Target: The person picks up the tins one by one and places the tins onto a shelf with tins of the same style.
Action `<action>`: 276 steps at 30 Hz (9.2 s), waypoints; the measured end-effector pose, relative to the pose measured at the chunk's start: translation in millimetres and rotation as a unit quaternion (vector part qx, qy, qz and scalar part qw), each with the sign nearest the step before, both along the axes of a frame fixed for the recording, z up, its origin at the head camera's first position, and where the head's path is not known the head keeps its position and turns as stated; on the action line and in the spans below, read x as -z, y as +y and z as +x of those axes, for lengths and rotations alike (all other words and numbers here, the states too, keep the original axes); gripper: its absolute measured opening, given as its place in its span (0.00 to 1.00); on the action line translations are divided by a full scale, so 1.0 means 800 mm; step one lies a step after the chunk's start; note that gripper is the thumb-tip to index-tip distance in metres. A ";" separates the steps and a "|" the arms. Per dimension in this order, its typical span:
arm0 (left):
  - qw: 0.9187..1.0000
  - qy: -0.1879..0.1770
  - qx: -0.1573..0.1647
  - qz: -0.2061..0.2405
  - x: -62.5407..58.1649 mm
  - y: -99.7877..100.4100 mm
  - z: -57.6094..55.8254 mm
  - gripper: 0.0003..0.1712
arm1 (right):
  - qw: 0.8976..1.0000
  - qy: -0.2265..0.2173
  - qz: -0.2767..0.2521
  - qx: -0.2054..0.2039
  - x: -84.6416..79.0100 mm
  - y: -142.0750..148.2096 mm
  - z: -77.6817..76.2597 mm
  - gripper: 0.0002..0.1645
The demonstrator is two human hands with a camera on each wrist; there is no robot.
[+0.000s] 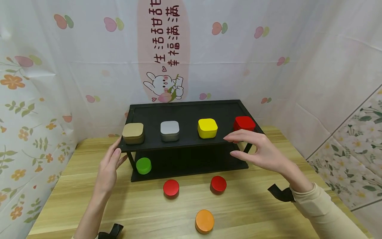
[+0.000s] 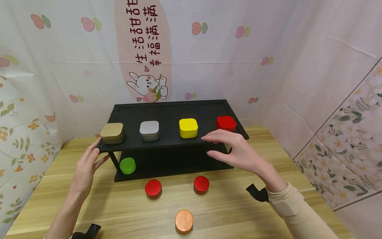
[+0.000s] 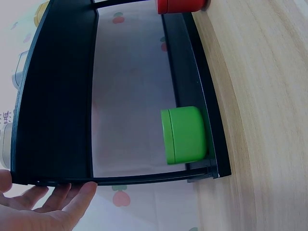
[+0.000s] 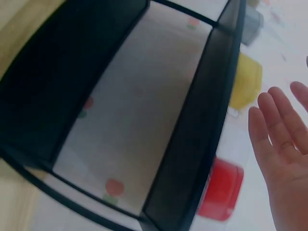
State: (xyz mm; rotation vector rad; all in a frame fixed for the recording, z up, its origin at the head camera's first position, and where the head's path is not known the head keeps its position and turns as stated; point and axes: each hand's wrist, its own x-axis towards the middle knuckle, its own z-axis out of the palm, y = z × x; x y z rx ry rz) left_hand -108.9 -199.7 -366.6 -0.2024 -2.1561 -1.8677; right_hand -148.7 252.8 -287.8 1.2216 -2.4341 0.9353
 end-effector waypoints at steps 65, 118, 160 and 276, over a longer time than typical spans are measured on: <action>1.000 -0.002 0.001 0.008 0.001 0.000 0.000 0.30 | 0.966 -0.151 0.128 -0.166 0.103 -0.167 -0.020 0.24; 1.000 -0.004 -0.003 0.000 0.000 0.001 0.000 0.31 | 0.933 -0.149 0.296 -0.141 0.136 -0.226 -0.027 0.31; 1.000 -0.008 -0.003 -0.003 0.001 -0.001 0.000 0.31 | 0.949 -0.122 0.267 -0.114 0.117 -0.223 -0.041 0.29; 1.000 -0.023 -0.008 -0.003 -0.003 -0.001 -0.001 0.33 | 0.947 -0.224 0.231 -0.011 0.109 -0.173 -0.094 0.43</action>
